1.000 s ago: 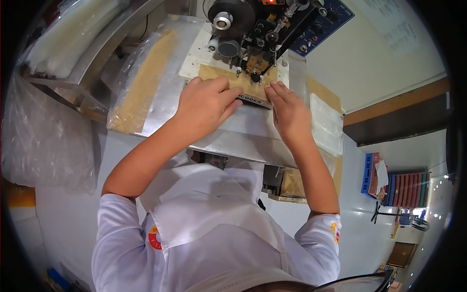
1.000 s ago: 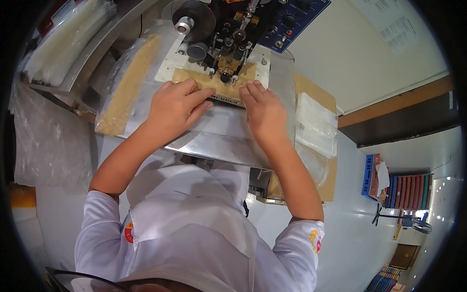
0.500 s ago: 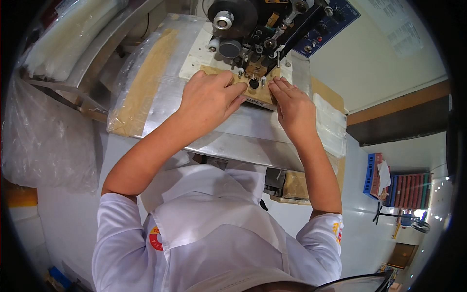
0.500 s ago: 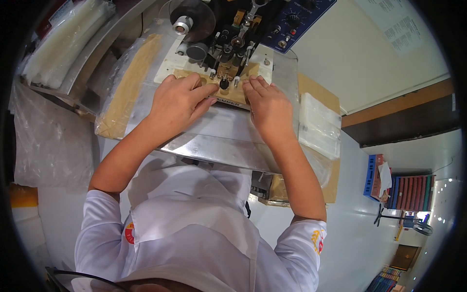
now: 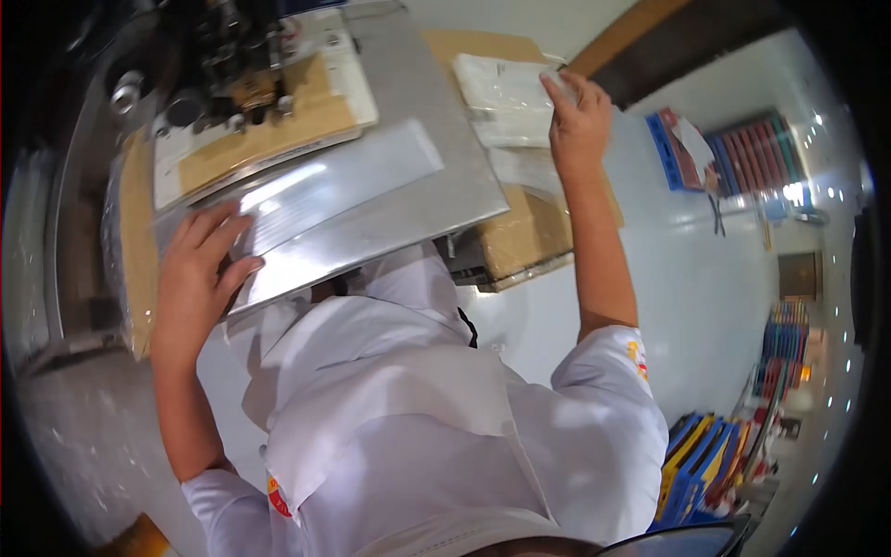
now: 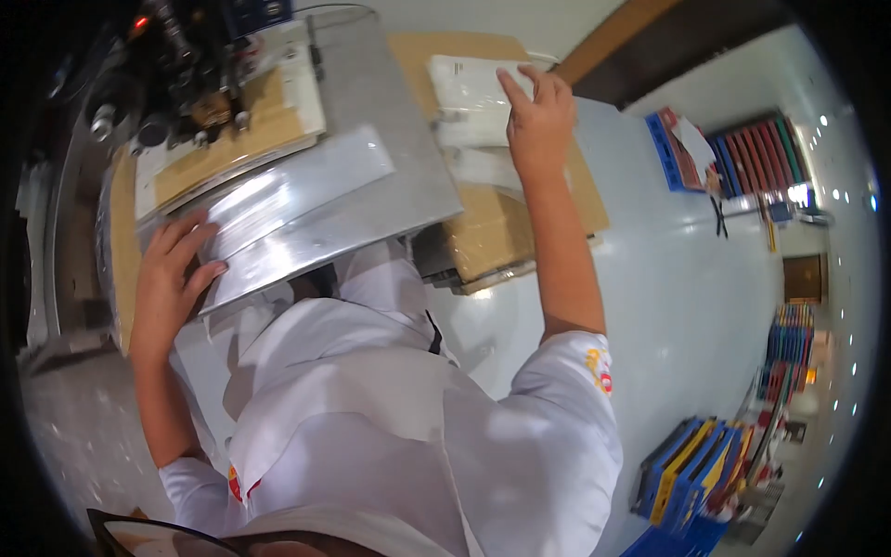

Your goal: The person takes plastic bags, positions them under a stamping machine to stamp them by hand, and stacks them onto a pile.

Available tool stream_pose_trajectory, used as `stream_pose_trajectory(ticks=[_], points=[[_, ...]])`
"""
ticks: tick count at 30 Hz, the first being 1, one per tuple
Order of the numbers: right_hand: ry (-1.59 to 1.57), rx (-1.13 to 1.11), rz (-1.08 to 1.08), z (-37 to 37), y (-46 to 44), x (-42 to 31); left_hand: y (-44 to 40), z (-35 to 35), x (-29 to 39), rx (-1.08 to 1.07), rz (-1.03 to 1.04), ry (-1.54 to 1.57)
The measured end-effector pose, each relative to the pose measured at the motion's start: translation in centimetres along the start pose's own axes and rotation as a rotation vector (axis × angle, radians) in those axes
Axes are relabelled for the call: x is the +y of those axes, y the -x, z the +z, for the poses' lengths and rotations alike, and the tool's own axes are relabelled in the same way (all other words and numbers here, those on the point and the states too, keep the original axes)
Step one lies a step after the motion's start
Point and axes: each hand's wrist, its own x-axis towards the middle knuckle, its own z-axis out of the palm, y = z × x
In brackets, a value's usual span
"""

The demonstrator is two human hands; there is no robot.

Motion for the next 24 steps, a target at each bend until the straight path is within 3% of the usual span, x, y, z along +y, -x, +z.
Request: stream_pose_trajectory(ticks=[3,5,8,11,14,17,19,21,22,24], points=[[0.046,-0.25,0.122,1.3,8.8,1.3,-0.2,0.3,0.3,0.044,0.087,-0.131],[-0.08,-0.696,0.236,3.3,15.1,1.8,-0.2,0.2,0.5,0.057,0.133,-0.2],[-0.344,-0.567,0.309,3.7,17.6,0.7,-0.4,-0.1,1.4,0.03,0.152,-0.213],[-0.182,-0.56,0.278,3.2,17.0,0.5,-0.1,0.2,1.0,0.068,0.144,-0.211],[-0.186,-0.168,0.303,0.3,11.4,-2.1,-0.2,-0.3,1.6,0.008,0.044,-0.113],[-0.63,-0.084,0.471,-6.4,3.7,-8.2,-0.1,-0.5,1.2,0.038,0.056,-0.048],[-1.007,-0.176,0.326,-9.5,1.2,-12.6,-0.2,-1.5,2.7,0.11,0.182,-0.191],[-1.029,-0.159,-0.128,-12.0,-1.7,-17.5,0.1,-2.7,5.2,0.17,0.317,-0.234],[-0.912,-0.298,-0.226,-13.3,-3.0,-19.6,0.5,-3.5,6.7,0.21,0.328,-0.195],[-1.017,-0.256,-0.28,-13.0,-3.4,-22.1,1.6,-4.8,9.1,0.286,0.355,-0.111]])
